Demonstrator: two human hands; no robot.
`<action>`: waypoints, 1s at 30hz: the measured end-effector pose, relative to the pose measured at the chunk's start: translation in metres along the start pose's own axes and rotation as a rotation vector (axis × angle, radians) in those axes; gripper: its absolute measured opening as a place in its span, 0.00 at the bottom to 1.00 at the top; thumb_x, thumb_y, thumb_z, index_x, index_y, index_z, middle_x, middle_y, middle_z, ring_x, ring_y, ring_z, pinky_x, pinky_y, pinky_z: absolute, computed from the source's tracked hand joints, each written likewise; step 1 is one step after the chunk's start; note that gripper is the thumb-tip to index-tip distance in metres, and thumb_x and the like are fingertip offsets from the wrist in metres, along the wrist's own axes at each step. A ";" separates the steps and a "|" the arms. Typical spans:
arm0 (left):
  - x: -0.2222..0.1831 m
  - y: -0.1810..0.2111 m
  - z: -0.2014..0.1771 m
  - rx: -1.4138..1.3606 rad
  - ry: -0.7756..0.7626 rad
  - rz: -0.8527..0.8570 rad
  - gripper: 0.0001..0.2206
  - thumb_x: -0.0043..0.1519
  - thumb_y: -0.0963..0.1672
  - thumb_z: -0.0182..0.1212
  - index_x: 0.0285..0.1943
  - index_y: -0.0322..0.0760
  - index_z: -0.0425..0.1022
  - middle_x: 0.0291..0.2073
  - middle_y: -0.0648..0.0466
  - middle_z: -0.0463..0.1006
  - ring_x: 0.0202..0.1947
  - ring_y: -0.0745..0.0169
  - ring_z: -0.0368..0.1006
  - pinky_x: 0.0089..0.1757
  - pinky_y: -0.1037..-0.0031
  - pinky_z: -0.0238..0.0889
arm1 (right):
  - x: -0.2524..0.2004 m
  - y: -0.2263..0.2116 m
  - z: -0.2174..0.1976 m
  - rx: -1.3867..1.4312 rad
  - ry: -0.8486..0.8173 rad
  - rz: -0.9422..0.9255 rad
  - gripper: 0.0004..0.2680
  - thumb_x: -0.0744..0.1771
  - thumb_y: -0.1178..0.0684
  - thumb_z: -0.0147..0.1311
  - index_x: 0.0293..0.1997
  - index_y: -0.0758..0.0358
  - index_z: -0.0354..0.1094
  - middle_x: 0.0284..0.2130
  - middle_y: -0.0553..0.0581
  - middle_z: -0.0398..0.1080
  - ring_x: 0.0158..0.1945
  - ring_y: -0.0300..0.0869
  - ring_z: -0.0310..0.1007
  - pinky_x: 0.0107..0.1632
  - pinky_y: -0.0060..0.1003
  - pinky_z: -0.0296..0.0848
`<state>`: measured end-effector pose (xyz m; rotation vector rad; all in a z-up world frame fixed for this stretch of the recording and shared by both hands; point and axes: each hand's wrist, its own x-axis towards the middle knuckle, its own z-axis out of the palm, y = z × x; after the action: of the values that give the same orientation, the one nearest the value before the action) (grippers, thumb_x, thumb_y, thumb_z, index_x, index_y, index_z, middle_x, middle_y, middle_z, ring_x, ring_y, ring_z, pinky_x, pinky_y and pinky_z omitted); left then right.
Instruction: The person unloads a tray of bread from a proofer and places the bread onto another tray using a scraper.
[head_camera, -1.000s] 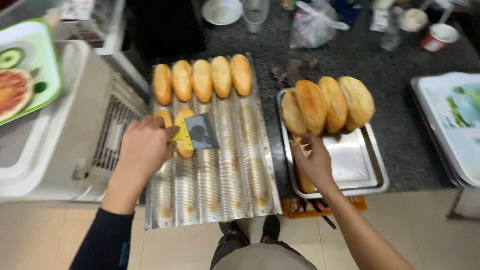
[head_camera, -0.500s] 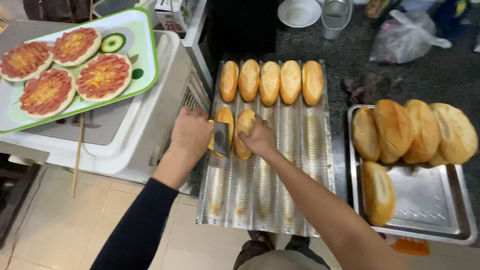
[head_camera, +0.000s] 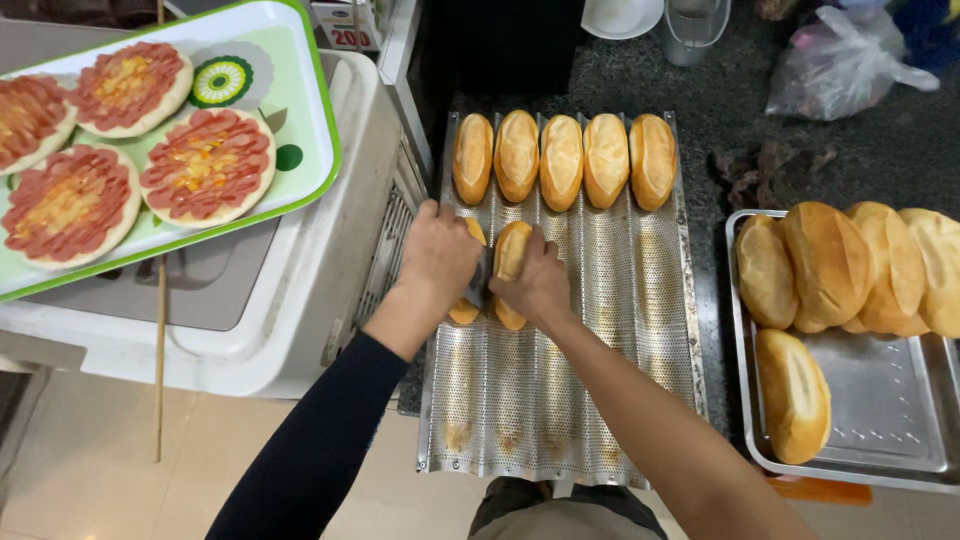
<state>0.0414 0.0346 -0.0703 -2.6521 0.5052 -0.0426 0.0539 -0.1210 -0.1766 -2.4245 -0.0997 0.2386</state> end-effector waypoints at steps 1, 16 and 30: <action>0.004 0.003 0.005 0.008 -0.007 -0.002 0.09 0.60 0.45 0.57 0.37 0.44 0.84 0.36 0.56 0.82 0.46 0.59 0.74 0.50 0.64 0.58 | 0.000 0.000 -0.001 0.006 0.007 0.002 0.43 0.55 0.44 0.72 0.72 0.68 0.42 0.56 0.77 0.62 0.56 0.68 0.69 0.56 0.55 0.72; 0.024 0.032 0.030 0.007 -0.213 0.079 0.09 0.59 0.46 0.59 0.42 0.46 0.84 0.43 0.57 0.81 0.51 0.57 0.71 0.48 0.62 0.57 | 0.004 0.015 0.001 0.063 0.012 0.039 0.44 0.55 0.40 0.70 0.73 0.70 0.42 0.59 0.75 0.61 0.56 0.63 0.71 0.55 0.51 0.74; -0.012 -0.016 -0.087 -0.162 0.279 -0.018 0.08 0.50 0.43 0.65 0.37 0.47 0.85 0.35 0.54 0.78 0.45 0.56 0.72 0.46 0.62 0.61 | -0.038 0.094 -0.135 0.712 0.135 -0.074 0.34 0.61 0.55 0.59 0.76 0.66 0.43 0.62 0.65 0.63 0.63 0.49 0.68 0.63 0.42 0.69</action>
<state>0.0263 0.0160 0.0159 -2.8256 0.5957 -0.3981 0.0443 -0.2834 -0.1318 -1.7176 -0.0339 0.0567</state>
